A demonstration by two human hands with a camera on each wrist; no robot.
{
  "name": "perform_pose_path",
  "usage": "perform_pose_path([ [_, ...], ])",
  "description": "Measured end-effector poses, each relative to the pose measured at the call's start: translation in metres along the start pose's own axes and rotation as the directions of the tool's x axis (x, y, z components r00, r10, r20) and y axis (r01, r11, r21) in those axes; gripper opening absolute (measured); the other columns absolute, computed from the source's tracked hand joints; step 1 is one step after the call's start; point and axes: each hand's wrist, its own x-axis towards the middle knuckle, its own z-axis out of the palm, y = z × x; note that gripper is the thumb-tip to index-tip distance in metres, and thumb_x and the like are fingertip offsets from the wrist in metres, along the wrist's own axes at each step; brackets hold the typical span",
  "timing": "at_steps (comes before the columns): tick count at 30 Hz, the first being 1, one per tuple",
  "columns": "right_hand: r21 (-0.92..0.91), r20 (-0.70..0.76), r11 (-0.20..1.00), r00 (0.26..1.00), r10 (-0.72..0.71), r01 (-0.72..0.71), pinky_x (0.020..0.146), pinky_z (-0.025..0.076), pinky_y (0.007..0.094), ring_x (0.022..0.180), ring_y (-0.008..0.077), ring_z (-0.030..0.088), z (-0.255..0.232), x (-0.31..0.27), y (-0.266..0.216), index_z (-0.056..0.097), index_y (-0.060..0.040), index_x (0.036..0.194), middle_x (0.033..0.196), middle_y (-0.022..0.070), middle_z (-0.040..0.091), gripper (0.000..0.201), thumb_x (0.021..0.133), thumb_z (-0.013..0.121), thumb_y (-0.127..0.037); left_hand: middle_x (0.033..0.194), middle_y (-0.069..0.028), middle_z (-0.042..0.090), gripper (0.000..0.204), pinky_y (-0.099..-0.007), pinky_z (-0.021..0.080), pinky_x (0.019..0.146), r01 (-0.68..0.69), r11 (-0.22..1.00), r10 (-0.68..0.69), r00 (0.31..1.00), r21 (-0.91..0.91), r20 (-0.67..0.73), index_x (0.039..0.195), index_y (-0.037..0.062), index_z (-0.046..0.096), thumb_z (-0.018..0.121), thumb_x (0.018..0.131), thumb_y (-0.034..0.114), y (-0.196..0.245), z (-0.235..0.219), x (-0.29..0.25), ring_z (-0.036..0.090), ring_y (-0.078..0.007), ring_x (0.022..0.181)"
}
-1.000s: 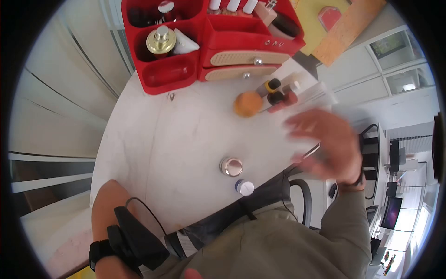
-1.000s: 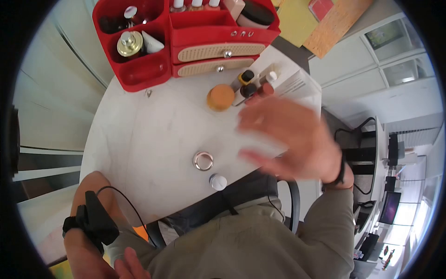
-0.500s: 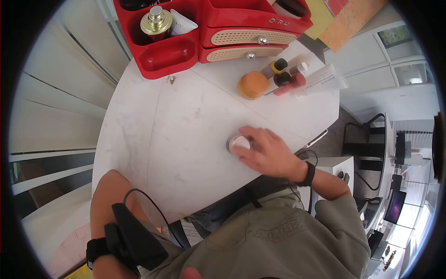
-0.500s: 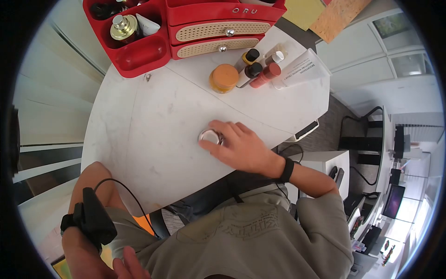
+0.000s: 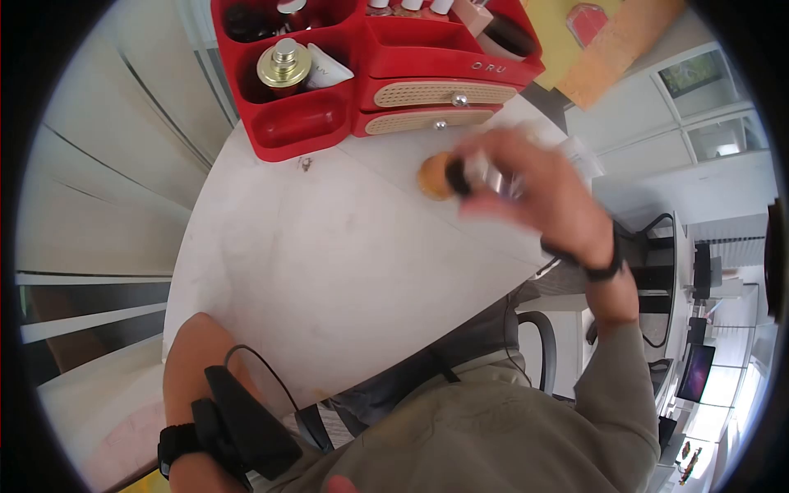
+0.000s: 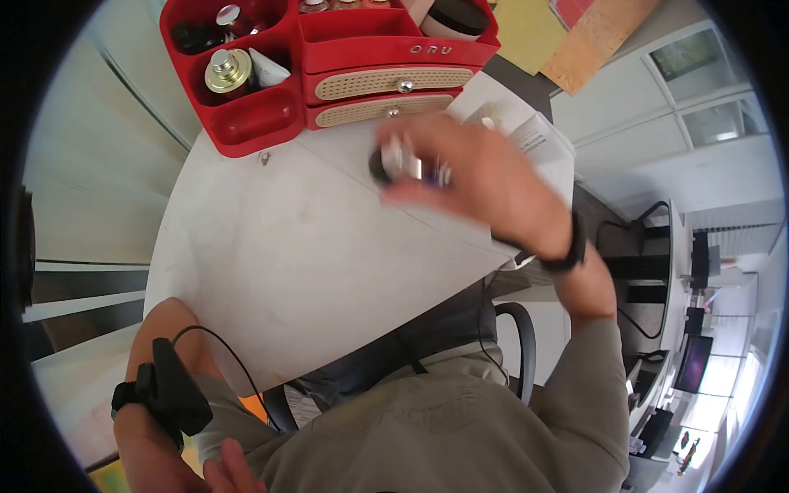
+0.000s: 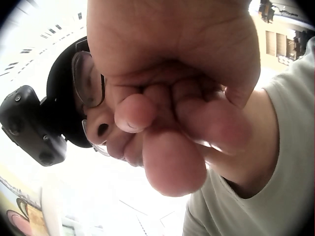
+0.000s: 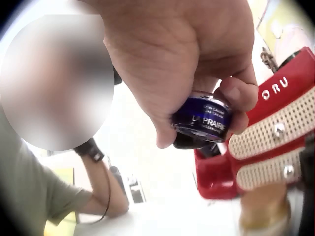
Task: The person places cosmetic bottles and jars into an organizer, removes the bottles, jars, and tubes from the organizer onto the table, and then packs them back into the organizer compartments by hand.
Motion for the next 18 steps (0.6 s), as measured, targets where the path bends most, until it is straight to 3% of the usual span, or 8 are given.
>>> perform_pose_path([
  [2,0.356,-0.056,0.886,0.94,0.338,-0.297,0.064,0.051,0.0283,0.075,0.0117,0.06,-0.023,0.038,0.004,0.063,-0.011,0.122,0.091,0.0017,0.061,0.048,0.085,0.086,-0.033,0.057,-0.0036,0.063,0.038,-0.0219,0.046,0.047,-0.01,0.999,0.009,1.0,0.045,0.029,0.062,0.0059,0.057,0.056,0.095,0.024,-0.004,0.0,-0.001,0.061,-0.0136,0.051],
  [3,0.157,-0.265,0.986,0.964,-0.01,0.053,0.066,0.054,0.031,0.078,0.0114,0.063,-0.023,0.061,0.033,0.062,-0.0098,0.122,0.095,0.0041,0.065,0.043,0.09,0.082,-0.029,0.057,-0.0036,0.063,0.038,-0.0219,0.046,0.047,-0.011,0.999,0.009,1.0,0.052,0.029,0.062,0.0059,0.057,0.056,0.095,0.024,-0.003,0.0,0.0,0.061,-0.0136,0.051],
  [4,0.187,-0.229,0.976,0.971,-0.063,0.108,0.092,0.059,0.0323,0.109,0.0191,0.067,-0.027,0.077,0.048,0.055,-0.0076,0.135,0.128,0.0073,0.063,0.048,0.091,0.075,-0.002,0.057,-0.0032,0.062,0.038,-0.0219,0.045,0.047,-0.003,0.996,-0.001,0.999,0.085,0.038,0.061,0.0067,0.056,0.056,0.095,0.024,-0.002,-0.001,0.0,0.061,-0.0133,0.051],
  [6,0.292,-0.184,0.954,0.975,0.128,-0.07,0.076,0.054,0.0314,0.09,0.0183,0.065,-0.035,0.11,0.042,0.051,-0.0003,0.123,0.104,0.0125,0.068,0.054,0.087,0.083,-0.024,0.056,-0.0028,0.062,0.038,-0.0219,0.045,0.047,0.003,0.992,-0.009,0.999,0.123,0.051,0.06,0.0074,0.056,0.056,0.095,0.023,0.002,-0.002,0.0,0.061,-0.0131,0.051],
  [9,0.21,-0.125,0.965,0.974,0.187,-0.158,0.072,0.051,0.0255,0.088,0.0091,0.06,-0.033,0.133,0.035,0.049,-0.0044,0.115,0.097,0.0076,0.066,0.044,0.088,0.082,-0.01,0.056,-0.0023,0.061,0.038,-0.0219,0.045,0.047,0.052,0.997,-0.052,0.999,0.054,0.014,0.059,0.0077,0.055,0.056,0.095,0.022,0.009,-0.004,-0.002,0.06,-0.0128,0.051],
  [12,0.116,-0.015,0.961,0.967,0.255,-0.251,0.075,0.053,0.0282,0.086,0.0137,0.062,-0.045,0.14,0.016,0.05,-0.0043,0.122,0.097,0.0089,0.066,0.045,0.09,0.08,-0.015,0.055,-0.0019,0.061,0.038,-0.0219,0.045,0.047,0.027,0.998,-0.029,0.999,0.051,0.04,0.059,0.0078,0.055,0.055,0.095,0.02,0.009,-0.007,-0.002,0.06,-0.0129,0.051],
  [15,-0.026,-0.114,1.0,0.993,0.012,-0.015,0.08,0.054,0.0301,0.089,0.0193,0.066,-0.037,0.142,0.022,0.054,-0.0047,0.126,0.1,0.0114,0.069,0.042,0.092,0.077,-0.016,0.056,-0.0022,0.061,0.037,-0.0217,0.045,0.047,-0.013,0.997,0.01,0.999,0.082,0.039,0.059,0.0079,0.056,0.057,0.094,0.021,0.01,-0.007,-0.002,0.06,-0.0128,0.051],
  [18,0.049,-0.049,0.995,0.995,-0.087,0.089,0.086,0.055,0.0318,0.096,0.024,0.068,-0.037,0.143,0.023,0.059,-0.0059,0.126,0.106,0.013,0.071,0.038,0.093,0.075,-0.018,0.057,-0.0022,0.062,0.038,-0.0213,0.045,0.047,-0.038,0.997,0.033,0.997,0.063,0.071,0.059,0.0079,0.056,0.058,0.094,0.023,0.004,-0.009,-0.001,0.061,-0.0124,0.053],
])
